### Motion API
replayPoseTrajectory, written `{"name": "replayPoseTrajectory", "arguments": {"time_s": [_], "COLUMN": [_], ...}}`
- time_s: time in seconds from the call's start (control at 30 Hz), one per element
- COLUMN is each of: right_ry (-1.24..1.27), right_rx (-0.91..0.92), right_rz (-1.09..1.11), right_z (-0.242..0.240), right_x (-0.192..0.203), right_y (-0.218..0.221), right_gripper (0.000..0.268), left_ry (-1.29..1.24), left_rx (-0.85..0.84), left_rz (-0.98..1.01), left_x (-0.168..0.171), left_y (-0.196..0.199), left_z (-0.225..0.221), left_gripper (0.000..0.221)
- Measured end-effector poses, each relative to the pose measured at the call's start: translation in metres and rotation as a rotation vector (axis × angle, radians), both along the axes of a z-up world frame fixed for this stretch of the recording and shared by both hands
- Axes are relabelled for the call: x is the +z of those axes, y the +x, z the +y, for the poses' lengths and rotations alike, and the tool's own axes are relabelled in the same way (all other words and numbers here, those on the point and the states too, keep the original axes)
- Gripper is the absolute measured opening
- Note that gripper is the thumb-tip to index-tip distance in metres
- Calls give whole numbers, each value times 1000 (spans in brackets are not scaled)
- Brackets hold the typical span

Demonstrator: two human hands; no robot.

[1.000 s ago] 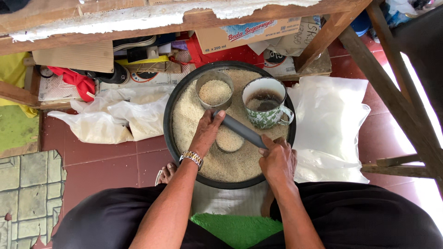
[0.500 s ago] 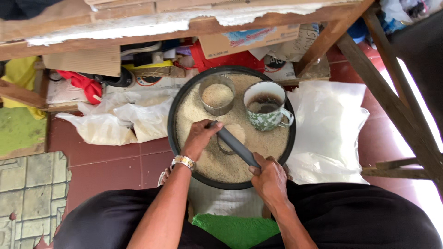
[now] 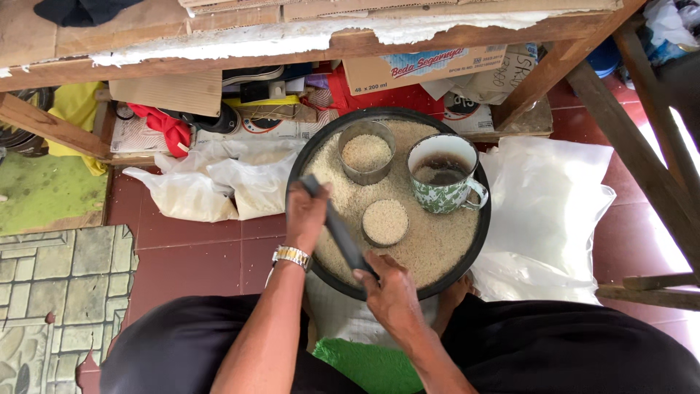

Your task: The person fills small plastic bags with rice by scooping the rice from a large container using a metal cup and then seals the bags.

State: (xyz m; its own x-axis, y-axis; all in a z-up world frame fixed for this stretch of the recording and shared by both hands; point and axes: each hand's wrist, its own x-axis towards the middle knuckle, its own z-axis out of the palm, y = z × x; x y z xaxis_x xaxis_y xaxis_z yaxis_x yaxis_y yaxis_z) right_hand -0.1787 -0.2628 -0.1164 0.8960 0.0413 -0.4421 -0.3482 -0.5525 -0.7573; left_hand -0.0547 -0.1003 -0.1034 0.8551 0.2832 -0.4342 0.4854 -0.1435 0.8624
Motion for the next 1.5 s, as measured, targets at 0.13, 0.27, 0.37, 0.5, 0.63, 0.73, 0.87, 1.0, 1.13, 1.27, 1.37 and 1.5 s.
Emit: {"name": "replayPoseTrajectory", "arguments": {"time_s": [0.13, 0.27, 0.37, 0.5, 0.63, 0.73, 0.87, 1.0, 1.13, 1.27, 1.37, 1.5], "right_ry": [-119, -203, -180, -340, -451, -385, -330, -280, -283, -294, -303, -234], "right_rx": [-97, -282, -323, -289, -158, -117, -10, 22, 4, 1, -8, -85], "right_rz": [-340, -465, -465, -591, -289, -8, -140, -375, -382, -445, -517, -616], "right_z": [-18, -28, -28, -32, -24, -12, -12, -17, -16, -17, -16, -15], "right_x": [-26, -40, -46, -44, -9, 24, -15, -29, -38, -52, -65, -60], "right_y": [0, 1, 1, 12, 43, 59, 54, 55, 63, 66, 65, 58], "right_gripper": [28, 25, 33, 46, 76, 95, 102, 102, 105, 102, 98, 83], "left_ry": [223, 391, 471, 571, 708, 825, 637, 521, 686, 638, 682, 574], "left_rx": [139, 46, 26, 29, 14, 24, 26, -222, -394, -419, -403, -292], "left_rz": [-113, -34, -88, -53, -155, -48, -365, -292, -192, -288, -357, -366], "left_x": [-110, -138, -153, -145, -116, -98, -63, -52, -103, -126, -162, -145], "left_y": [36, 55, 59, 56, 42, 49, 67, 97, 142, 149, 152, 121], "left_z": [38, 45, 46, 39, 21, 6, -9, -29, -24, -17, -10, -22], "left_gripper": [69, 85, 82, 73, 66, 59, 36, 71, 58, 59, 56, 43]}}
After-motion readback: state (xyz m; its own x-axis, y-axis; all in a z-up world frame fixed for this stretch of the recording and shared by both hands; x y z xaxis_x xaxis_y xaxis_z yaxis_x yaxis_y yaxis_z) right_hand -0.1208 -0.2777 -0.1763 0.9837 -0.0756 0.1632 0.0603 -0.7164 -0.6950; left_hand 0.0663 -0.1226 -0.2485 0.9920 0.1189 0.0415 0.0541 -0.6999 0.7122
